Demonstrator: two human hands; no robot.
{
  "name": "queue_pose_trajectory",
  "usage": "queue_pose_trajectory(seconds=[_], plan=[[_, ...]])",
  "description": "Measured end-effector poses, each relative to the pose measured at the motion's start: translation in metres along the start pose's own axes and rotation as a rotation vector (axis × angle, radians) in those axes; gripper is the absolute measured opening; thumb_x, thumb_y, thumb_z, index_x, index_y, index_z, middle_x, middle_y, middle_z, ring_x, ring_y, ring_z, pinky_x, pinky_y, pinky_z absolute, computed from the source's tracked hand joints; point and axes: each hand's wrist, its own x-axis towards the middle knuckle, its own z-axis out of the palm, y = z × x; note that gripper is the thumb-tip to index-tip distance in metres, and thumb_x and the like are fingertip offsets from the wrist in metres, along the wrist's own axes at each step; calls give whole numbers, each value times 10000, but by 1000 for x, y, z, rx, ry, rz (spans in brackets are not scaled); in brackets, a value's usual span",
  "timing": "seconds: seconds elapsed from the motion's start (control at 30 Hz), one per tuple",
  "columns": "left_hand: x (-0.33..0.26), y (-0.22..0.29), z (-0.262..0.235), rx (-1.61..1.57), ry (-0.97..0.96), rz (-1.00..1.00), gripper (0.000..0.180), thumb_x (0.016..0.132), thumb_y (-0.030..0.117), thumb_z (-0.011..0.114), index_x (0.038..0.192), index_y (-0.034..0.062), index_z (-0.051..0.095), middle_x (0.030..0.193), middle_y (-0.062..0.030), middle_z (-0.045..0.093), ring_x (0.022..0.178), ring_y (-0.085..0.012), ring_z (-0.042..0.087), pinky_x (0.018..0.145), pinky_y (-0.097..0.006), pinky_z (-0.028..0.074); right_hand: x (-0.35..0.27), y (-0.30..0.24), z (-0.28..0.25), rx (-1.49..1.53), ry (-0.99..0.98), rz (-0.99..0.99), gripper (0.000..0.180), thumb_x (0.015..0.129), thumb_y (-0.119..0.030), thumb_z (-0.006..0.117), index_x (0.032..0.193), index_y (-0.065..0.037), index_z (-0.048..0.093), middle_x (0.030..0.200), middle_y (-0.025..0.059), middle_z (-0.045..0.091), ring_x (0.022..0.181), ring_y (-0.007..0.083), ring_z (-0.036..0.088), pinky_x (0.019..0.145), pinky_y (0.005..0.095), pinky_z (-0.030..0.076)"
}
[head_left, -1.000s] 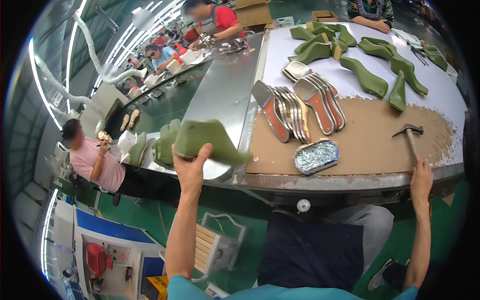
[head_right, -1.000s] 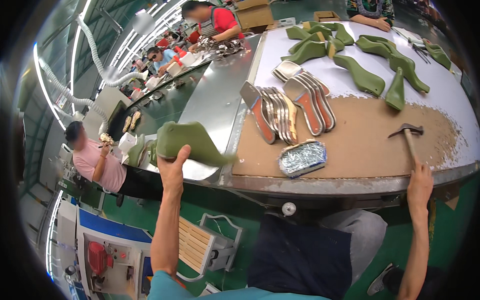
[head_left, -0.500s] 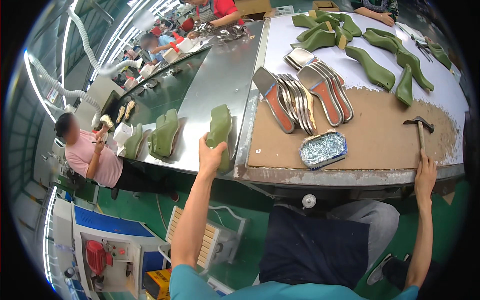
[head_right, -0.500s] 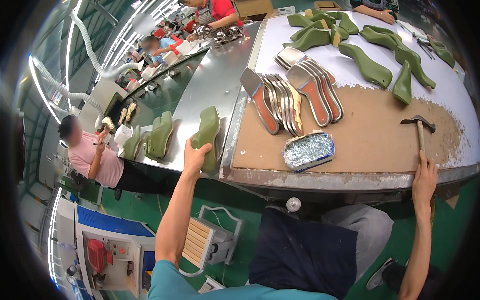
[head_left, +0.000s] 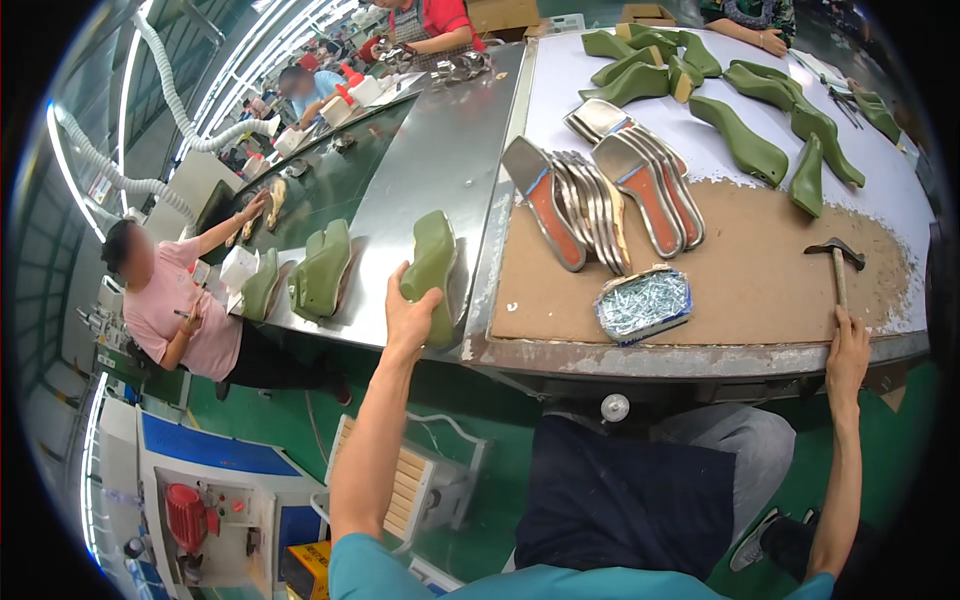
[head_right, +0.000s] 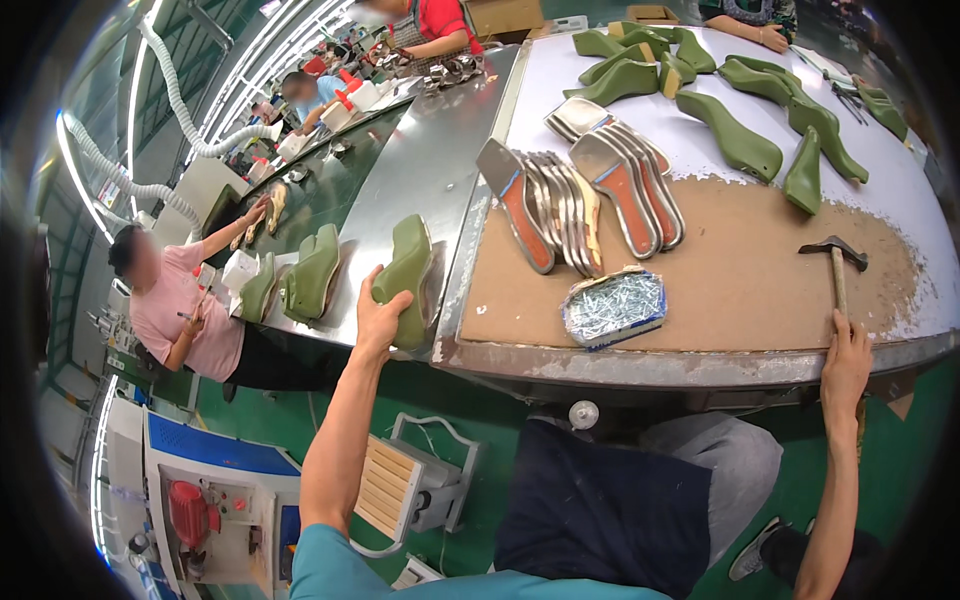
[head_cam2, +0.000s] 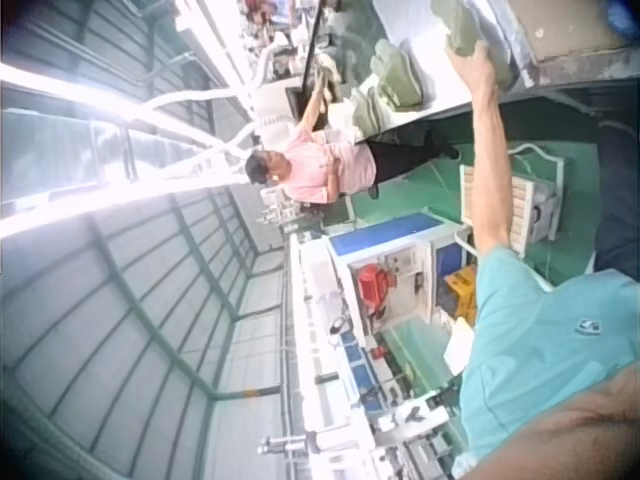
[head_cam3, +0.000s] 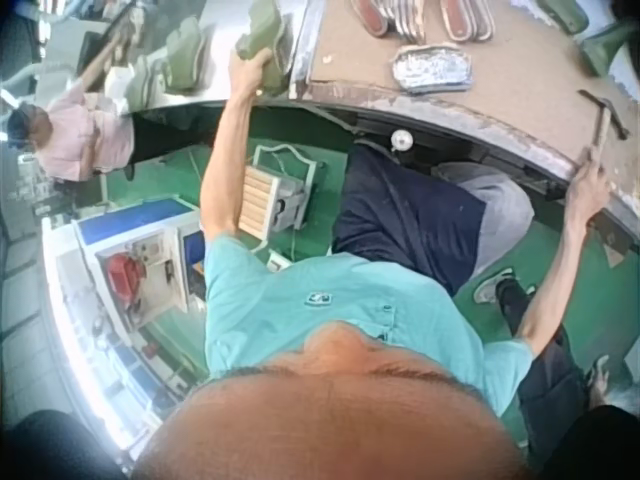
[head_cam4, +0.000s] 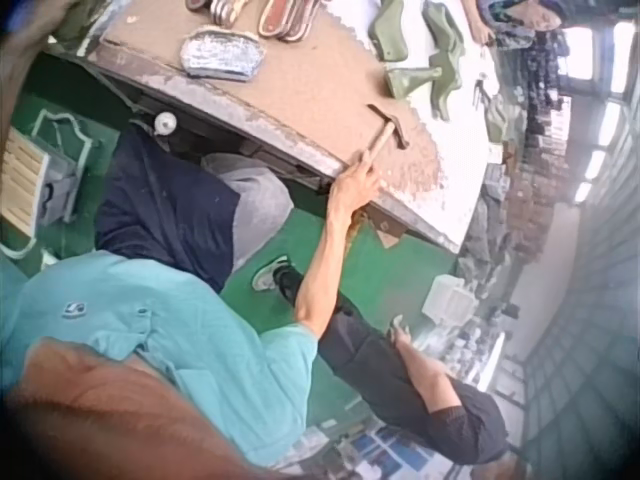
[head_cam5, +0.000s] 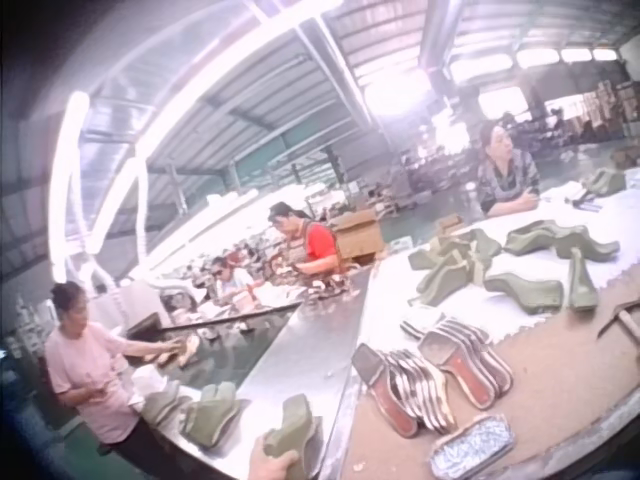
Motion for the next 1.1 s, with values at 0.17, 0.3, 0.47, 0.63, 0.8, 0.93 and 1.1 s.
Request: queue_pose_trajectory(seconds=[0.17,0.3,0.47,0.63,0.8,0.93,1.1], plan=[[50,-34,-39,58,64,101,770,819,59,733,1500,-18,384,1308,-187,585,1153,-259,604,984,-354,505,-1,-9,-14,44,49,-34,343,950,-53,571,1287,-94,618,1165,169,578,1069,387,554,889,480,461],[106,-68,-109,439,332,170,705,839,70,708,1477,1,417,1381,-232,546,1246,-361,573,1089,-424,437,4,-25,-13,69,85,-20,328,931,-48,578,1251,-77,641,1149,166,579,1097,368,554,883,475,454],[105,-10,-14,990,417,771,369,933,0,582,1301,7,596,1222,-188,678,1124,-329,652,985,-424,489,4,-30,-21,40,55,33,315,925,-60,575,1228,-88,658,1153,167,584,1090,369,552,872,476,446],[6,123,202,360,-339,546,426,989,258,633,1338,20,584,865,-212,722,848,-283,733,770,-411,551,4,-31,-26,25,27,56,293,922,-85,571,1198,-86,672,1148,184,590,1067,377,559,856,478,449],[9,138,310,901,-412,500,785,960,563,568,1444,-39,429,1045,-282,711,1001,-431,696,886,-504,529,16,-17,-34,59,3,-17,408,880,-78,629,1289,-89,619,1101,196,605,1024,386,577,866,486,465],[24,123,309,618,-540,353,804,922,474,658,1485,-37,400,1193,-275,680,1121,-417,663,974,-466,503,52,-4,-48,161,8,95,555,882,-120,675,1402,-39,500,1123,211,608,1039,408,584,888,496,478],[9,131,287,431,-56,670,813,875,264,723,1524,-41,338,1242,-248,621,1090,-382,663,946,-431,522,164,-67,-30,954,-296,539,678,947,-298,703,1447,56,413,1329,260,569,1244,433,532,1035,450,448]])
